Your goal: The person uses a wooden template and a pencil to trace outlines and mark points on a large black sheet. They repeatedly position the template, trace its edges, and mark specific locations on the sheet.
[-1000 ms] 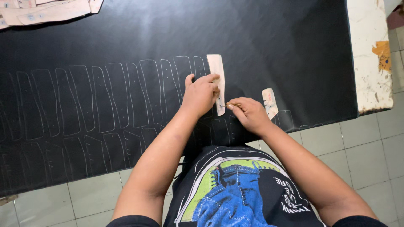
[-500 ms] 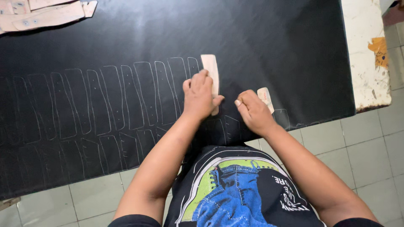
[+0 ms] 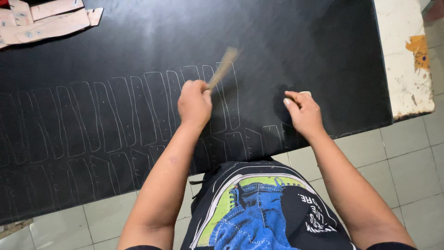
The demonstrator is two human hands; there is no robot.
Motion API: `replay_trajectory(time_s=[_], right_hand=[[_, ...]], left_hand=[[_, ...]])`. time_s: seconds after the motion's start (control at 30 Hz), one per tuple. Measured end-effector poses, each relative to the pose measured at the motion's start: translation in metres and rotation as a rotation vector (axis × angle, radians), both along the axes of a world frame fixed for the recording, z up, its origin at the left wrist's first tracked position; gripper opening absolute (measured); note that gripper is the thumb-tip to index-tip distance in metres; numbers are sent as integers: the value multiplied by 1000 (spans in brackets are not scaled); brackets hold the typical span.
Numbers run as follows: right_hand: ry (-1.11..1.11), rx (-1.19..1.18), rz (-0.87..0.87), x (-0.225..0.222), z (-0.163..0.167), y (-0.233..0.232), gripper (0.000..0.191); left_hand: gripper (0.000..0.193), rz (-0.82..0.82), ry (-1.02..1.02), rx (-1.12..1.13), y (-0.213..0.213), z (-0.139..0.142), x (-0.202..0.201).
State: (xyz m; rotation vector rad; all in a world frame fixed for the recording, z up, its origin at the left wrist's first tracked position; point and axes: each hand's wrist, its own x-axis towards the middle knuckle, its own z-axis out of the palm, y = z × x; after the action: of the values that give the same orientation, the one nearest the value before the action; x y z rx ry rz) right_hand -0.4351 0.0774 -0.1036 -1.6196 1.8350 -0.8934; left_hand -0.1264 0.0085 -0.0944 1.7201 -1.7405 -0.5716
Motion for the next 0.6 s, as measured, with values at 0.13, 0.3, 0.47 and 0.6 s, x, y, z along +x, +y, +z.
replay_trajectory(time_s=[0.13,0.3,0.47,0.6], right_hand=[[-679,586,-55,15,8,-22,30],[-729,662,65,35,12,-26,24],[-310,423,30,47,1,-30,27],[-75,176,-14,60,-10,-26,40]], left_hand=[[8,-308,115,-185,8,19,-21],[29,-392,85,-196,10,20,-43],[76,-409,-136,-58,11,0,-42],[71,-455,-145,47,12,-14,-37]])
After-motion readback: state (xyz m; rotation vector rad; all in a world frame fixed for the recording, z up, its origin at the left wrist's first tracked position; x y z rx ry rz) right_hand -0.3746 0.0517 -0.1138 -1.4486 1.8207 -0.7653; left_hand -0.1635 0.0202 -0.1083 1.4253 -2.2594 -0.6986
